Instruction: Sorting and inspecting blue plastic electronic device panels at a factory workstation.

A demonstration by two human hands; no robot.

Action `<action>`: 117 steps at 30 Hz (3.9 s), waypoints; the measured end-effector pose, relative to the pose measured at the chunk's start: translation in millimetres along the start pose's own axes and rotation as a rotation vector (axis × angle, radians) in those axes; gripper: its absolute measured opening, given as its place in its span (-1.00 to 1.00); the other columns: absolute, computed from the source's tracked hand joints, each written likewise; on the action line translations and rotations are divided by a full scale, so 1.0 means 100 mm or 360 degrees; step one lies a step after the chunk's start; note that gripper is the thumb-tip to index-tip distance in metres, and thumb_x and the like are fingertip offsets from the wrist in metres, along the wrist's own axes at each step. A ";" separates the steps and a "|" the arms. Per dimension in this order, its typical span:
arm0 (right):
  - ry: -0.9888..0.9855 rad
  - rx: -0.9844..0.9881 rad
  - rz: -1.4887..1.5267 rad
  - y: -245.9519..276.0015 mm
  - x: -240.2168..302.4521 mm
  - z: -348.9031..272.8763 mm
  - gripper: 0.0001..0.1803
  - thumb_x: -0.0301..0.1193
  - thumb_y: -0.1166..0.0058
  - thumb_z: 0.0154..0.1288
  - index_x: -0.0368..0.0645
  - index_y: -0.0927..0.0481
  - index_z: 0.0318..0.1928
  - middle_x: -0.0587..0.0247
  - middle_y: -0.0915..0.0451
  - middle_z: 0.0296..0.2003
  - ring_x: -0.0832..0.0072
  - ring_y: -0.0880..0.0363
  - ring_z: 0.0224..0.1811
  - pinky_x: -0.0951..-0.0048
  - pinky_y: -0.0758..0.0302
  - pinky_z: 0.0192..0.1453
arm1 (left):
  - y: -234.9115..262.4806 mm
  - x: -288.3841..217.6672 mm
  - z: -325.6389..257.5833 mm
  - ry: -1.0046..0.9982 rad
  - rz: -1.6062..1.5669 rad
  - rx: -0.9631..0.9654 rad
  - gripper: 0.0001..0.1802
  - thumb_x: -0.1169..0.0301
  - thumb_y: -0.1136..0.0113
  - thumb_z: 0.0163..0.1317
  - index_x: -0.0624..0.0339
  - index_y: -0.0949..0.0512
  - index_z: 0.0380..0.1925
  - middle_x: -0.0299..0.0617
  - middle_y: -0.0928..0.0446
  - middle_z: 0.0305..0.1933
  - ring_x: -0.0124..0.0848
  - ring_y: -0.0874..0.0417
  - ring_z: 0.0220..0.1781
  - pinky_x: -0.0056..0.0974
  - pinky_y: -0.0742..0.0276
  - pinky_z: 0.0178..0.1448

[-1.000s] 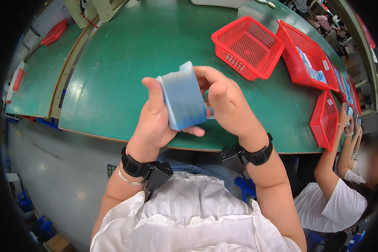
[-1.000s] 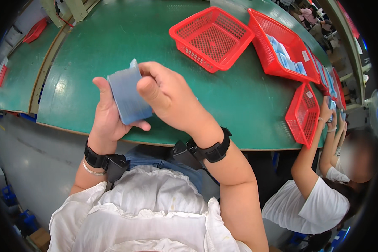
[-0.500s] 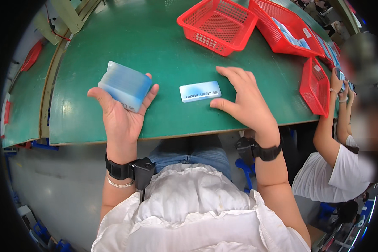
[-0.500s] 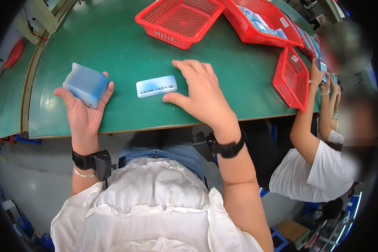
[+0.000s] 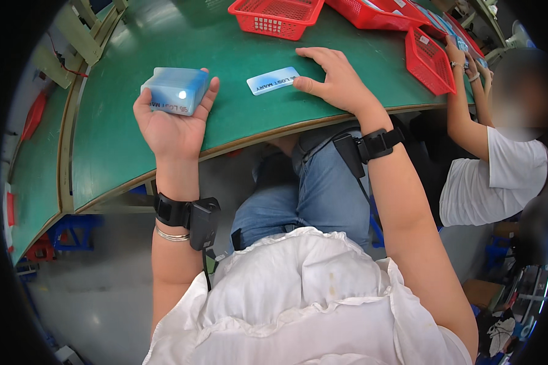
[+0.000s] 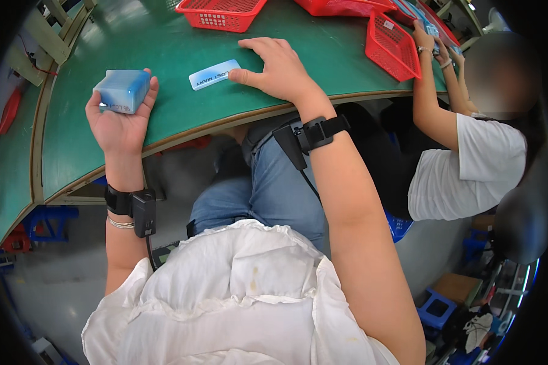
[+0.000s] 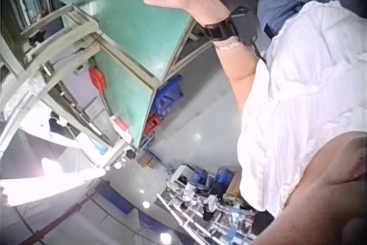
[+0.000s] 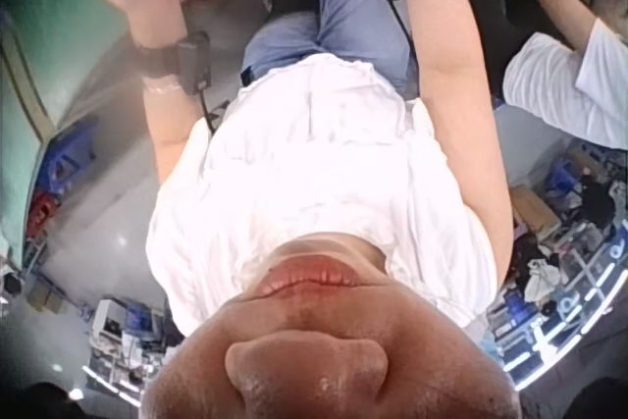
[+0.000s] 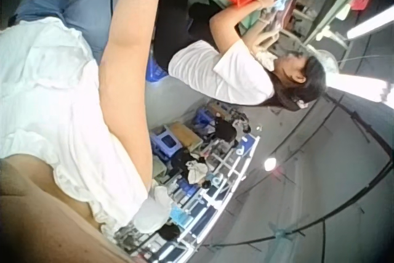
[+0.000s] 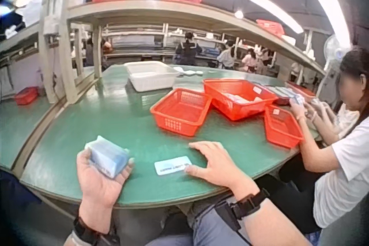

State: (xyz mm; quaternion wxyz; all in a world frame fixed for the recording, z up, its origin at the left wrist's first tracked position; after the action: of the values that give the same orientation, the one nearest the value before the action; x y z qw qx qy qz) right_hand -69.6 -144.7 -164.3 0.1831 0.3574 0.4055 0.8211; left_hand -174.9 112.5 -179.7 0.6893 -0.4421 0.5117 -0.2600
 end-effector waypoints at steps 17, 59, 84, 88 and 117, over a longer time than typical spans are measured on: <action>-0.0031 0.0106 -0.0031 0.10 0.10 0.01 -0.61 -0.15 -0.30 0.12 0.13 -0.68 -0.02 0.26 -0.48 0.20 0.16 -0.31 0.30 0.14 -0.24 0.33 | -0.09 0.09 0.01 0.0109 0.0021 -0.0146 -0.54 0.19 0.08 0.43 0.21 -0.23 0.20 0.01 -0.32 0.27 0.11 -0.35 0.36 0.29 -0.35 0.39; -0.0872 0.0204 0.1678 -0.19 0.53 0.40 -0.74 -0.44 -0.30 0.21 -0.32 -0.64 -0.13 0.28 -0.65 -0.38 0.70 -0.55 -0.45 0.70 -0.48 -0.46 | -0.29 0.18 0.05 0.0523 0.0633 -0.0156 -0.37 0.48 -0.09 0.31 0.35 -0.08 0.32 0.09 -0.38 0.17 -0.15 -0.62 0.10 -0.16 -0.74 0.06; -0.0860 0.0122 0.1513 -0.13 0.37 0.28 -0.78 -0.42 -0.12 0.36 -0.38 -0.65 -0.18 0.28 -0.68 -0.38 0.70 -0.56 -0.37 0.63 -0.48 -0.29 | -0.23 0.14 0.06 0.0223 0.0821 -0.0258 -0.37 0.56 -0.15 0.27 0.34 -0.10 0.28 0.07 -0.41 0.15 -0.15 -0.61 0.12 -0.13 -0.70 0.11; -0.0853 0.0105 0.1452 -0.09 0.35 0.27 -0.77 -0.41 -0.11 0.37 -0.38 -0.65 -0.19 0.30 -0.68 -0.38 0.70 -0.55 -0.36 0.63 -0.48 -0.28 | -0.25 0.14 0.07 0.0179 0.0810 -0.0286 -0.38 0.56 -0.15 0.27 0.34 -0.11 0.27 0.09 -0.41 0.15 -0.13 -0.61 0.12 -0.11 -0.70 0.12; -0.0693 0.0030 0.1504 -0.15 0.35 0.23 -0.75 -0.45 -0.26 0.22 -0.30 -0.68 -0.11 0.29 -0.69 -0.42 0.72 -0.54 -0.43 0.65 -0.46 -0.35 | -0.23 0.24 0.09 0.0346 0.0766 -0.0207 -0.41 0.41 -0.21 0.31 0.28 -0.18 0.26 -0.01 -0.47 0.09 -0.26 -0.65 0.05 -0.23 -0.73 0.02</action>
State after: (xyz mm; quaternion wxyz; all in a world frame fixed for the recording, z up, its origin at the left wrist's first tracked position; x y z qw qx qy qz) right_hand -76.8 -102.9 -151.1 -0.1306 0.6655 0.1598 0.7173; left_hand -156.0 85.1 -169.8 0.6424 -0.3206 0.6887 -0.1010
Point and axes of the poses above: each hand's wrist, its own z-axis towards the middle knuckle, its own y-axis out of the back of the hand, x = y × z, the point moved 5 cm from there along z, towards the middle knuckle
